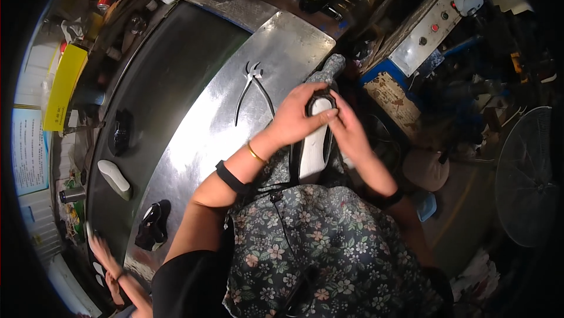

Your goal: Manufacturing and assembling shoes using pliers and machinery on an industrial assembly line.

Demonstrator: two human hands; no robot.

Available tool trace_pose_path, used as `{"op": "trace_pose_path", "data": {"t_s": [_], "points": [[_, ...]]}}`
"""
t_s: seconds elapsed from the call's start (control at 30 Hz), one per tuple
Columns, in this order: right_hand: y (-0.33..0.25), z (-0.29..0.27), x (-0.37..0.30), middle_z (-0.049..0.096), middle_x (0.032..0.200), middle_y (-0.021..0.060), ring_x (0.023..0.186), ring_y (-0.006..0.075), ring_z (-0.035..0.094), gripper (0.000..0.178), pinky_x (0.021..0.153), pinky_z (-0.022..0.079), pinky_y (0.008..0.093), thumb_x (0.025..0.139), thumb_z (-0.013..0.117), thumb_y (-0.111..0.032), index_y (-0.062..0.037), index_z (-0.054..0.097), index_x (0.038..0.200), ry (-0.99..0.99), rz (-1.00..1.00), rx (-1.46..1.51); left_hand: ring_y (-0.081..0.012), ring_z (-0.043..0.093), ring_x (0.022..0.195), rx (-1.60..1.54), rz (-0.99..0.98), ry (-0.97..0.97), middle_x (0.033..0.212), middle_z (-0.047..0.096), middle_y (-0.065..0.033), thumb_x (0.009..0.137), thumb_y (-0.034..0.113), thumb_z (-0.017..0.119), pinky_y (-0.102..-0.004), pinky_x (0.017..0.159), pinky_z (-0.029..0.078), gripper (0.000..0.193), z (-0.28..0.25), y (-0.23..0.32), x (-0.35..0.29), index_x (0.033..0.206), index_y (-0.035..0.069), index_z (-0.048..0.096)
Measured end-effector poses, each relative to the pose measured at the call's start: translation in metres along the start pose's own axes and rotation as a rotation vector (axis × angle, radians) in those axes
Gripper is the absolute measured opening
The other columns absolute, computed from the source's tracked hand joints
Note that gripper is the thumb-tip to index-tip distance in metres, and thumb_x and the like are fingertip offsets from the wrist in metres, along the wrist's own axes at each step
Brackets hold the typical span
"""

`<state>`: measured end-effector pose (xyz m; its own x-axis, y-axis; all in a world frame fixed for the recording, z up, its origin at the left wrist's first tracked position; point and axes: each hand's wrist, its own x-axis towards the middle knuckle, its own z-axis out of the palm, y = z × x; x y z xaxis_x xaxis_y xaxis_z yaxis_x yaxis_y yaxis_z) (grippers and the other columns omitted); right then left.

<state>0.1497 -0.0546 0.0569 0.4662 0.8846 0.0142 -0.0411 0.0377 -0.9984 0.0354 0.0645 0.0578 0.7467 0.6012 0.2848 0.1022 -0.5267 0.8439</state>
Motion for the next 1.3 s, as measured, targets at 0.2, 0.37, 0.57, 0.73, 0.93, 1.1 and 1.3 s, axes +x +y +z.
{"op": "trace_pose_path", "data": {"t_s": [0.2,0.37,0.57,0.73,0.93,1.1,1.3], "points": [[0.036,-0.011,-0.017,0.068,0.101,0.0025,0.09,0.0068,0.058,0.023,0.082,0.049,0.0256,0.098,0.052,-0.01,0.0035,0.062,0.114,-0.11,0.147,0.026,-0.0102,0.057,0.089,-0.321,-0.439,-0.232,0.106,0.062,-0.0026,0.091,0.019,0.066,-0.0241,0.079,0.047,0.044,-0.027,-0.018,0.011,0.129,0.004,0.052],[0.061,-0.013,-0.019,0.067,0.112,0.0064,0.102,0.0121,0.06,0.054,0.09,0.047,0.0307,0.102,0.039,-0.045,0.0005,0.058,0.124,0.106,0.681,0.494,-0.0123,0.057,0.095,-0.78,-0.573,-0.121,0.106,0.061,-0.0061,0.087,0.009,0.07,-0.0263,0.084,0.048,0.045,-0.02,-0.028,-0.025,0.126,0.005,0.049],[0.064,0.019,-0.045,0.065,0.112,0.0244,0.099,0.0401,0.063,0.063,0.085,0.049,0.0403,0.104,0.026,-0.048,0.004,0.058,0.12,-0.031,0.552,-0.272,-0.011,0.058,0.089,-0.742,-0.569,-0.146,0.1,0.061,-0.0026,0.087,0.008,0.07,-0.0244,0.078,0.049,0.045,-0.005,-0.04,-0.03,0.126,0.005,0.049],[0.029,0.025,-0.015,0.064,0.072,0.0207,0.066,0.0358,0.067,0.033,0.065,0.055,0.0434,0.096,0.042,-0.02,0.0045,0.06,0.082,-0.152,-0.068,-1.259,-0.0089,0.057,0.081,-0.67,-0.57,-0.179,0.096,0.061,-0.0022,0.087,0.006,0.069,-0.0219,0.07,0.048,0.044,0.002,-0.049,-0.012,0.126,0.003,0.049],[0.031,0.017,-0.038,0.06,0.11,0.0295,0.102,0.04,0.061,0.047,0.09,0.048,0.0407,0.101,0.042,-0.029,0.0098,0.041,0.127,-0.159,0.278,-0.922,-0.0118,0.057,0.089,-0.539,-0.522,-0.263,0.102,0.062,-0.005,0.087,0.012,0.07,-0.0254,0.078,0.049,0.045,0.005,-0.048,-0.009,0.126,0.004,0.049],[0.05,0.012,-0.06,0.04,0.145,0.0228,0.134,0.0306,0.039,0.067,0.11,0.03,0.0355,0.103,0.041,-0.032,-0.0031,0.006,0.152,-0.158,0.34,-0.216,-0.0204,0.057,0.109,-1.27,-0.647,-0.086,0.119,0.061,-0.009,0.097,0.026,0.054,-0.0356,0.099,0.045,0.041,-0.003,-0.029,-0.025,0.129,0.002,0.051],[0.039,0.048,-0.035,0.04,0.14,0.034,0.127,0.0442,0.045,0.075,0.105,0.037,0.0433,0.099,0.043,-0.037,0.002,0.005,0.15,-0.151,0.397,-0.456,-0.0416,0.066,0.088,0.491,-0.734,-0.001,0.094,0.067,-0.0271,0.102,0.033,0.029,-0.0451,0.08,0.052,0.051,-0.014,-0.009,-0.052,0.096,0.001,0.067]]}}
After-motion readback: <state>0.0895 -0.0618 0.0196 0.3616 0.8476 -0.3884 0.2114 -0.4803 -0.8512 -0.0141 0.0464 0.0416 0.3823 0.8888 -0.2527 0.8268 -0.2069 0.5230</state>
